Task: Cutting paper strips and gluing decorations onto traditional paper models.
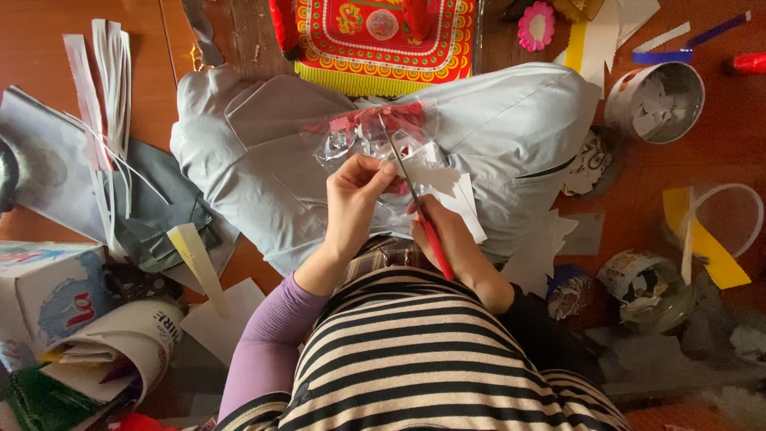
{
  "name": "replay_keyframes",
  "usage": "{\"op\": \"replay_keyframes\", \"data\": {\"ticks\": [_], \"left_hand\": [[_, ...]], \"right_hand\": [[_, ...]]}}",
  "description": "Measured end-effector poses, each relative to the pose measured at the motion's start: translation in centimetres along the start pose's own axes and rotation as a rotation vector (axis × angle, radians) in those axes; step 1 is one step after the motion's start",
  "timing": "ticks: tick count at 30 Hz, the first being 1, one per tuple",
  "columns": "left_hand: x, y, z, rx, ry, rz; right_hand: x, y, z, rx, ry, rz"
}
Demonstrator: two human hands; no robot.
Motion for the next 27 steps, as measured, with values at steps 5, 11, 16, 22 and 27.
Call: {"op": "replay_keyframes", "data": {"ticks": [5, 11, 16, 22, 27], "left_hand": [[0.4, -0.2, -0.1, 0.01, 0.027, 0.026], [0.0, -0.4, 0.1, 0.073, 0.038, 0.078], [0.6, -0.8, 0.9, 0.083, 0.015, 0.114], [-0.3, -0.8, 1.0, 0.071, 0.031, 0.126], [-0.7, -0.6, 1.0, 0.093, 0.012, 0.115]], "right_hand": [[-1.5, 0.5, -0.4, -0.055, -0.044, -0.008], [-1.1, 0.3, -0.2, -0.075, -0.062, -0.032], [-1.4, 0.3, -0.2, -0.07, -0.056, -0.054], [-0.6, 0.1, 0.5, 0.004, -0.024, 0.065], [-1.0, 0.2, 0.6, 0.022, -0.063, 0.046]]}}
Point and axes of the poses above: each hand's wrist, its own y-axis away from the middle knuckle, its own z-axis out of the back of the hand, x = y × z, the point moved 3 cm from there along -y, towards the middle knuckle, and after that the axes turned 15 degrees about z, right-handed, at the moved point
